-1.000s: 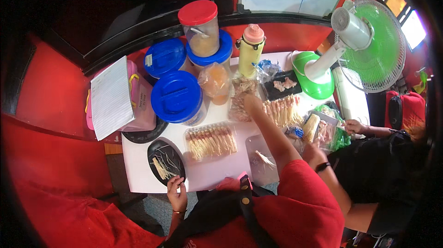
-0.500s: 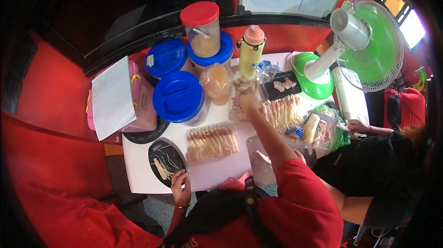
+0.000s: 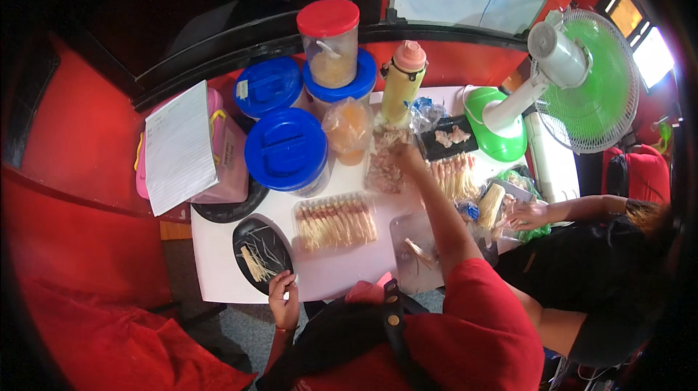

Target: The person wraps bundles of thin strips with a long thin item, placing them onto a black tray.

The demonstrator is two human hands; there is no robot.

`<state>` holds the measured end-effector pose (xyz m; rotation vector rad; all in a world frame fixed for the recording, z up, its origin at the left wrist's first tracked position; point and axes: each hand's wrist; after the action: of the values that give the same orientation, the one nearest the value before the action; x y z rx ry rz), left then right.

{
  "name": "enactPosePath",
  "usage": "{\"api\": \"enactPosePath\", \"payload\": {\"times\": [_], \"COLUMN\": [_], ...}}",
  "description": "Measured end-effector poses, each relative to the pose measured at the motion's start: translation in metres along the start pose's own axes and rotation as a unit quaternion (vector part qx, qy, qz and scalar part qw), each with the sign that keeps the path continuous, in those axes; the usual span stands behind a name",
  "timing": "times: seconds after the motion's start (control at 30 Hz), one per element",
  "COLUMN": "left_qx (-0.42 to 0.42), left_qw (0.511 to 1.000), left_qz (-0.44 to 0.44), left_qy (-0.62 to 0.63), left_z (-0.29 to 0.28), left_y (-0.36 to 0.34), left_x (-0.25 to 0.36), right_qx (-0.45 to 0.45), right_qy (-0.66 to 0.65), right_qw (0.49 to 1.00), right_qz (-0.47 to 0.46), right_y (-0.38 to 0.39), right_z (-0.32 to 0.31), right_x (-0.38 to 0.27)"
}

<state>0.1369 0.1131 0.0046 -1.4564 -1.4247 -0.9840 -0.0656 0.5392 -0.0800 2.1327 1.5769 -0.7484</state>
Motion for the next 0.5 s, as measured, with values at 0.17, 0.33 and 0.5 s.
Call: {"api": "enactPosePath", "payload": {"times": [0.17, 0.33, 0.5], "left_qx": [-0.018, -0.022, -0.034], "left_qw": [0.999, 1.000, 0.999], "left_qz": [0.018, 0.009, 0.005], "left_qy": [-0.026, 0.013, 0.008], "left_z": [0.001, 0.009, 0.016], "left_y": [-0.004, -0.006, -0.006], "left_x": [0.005, 0.002, 0.005], "right_qx": [-0.117, -0.136, -0.083], "right_qy": [-0.202, -0.174, 0.037], "right_qw": [0.969, 0.975, 0.991], "right_qz": [0.075, 0.003, -0.102], "right_y": [-0.001, -0.002, -0.008], "right_z": [-0.014, -0.014, 0.004], "right_x": [-0.011, 0.001, 0.023]}}
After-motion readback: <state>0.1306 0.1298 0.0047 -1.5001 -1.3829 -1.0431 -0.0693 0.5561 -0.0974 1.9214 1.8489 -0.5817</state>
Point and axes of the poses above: each hand's wrist, its own y-axis away from the middle knuckle, its own z-axis out of the palm, x = y × z, and after that the axes turned 3 degrees about z, right-handed
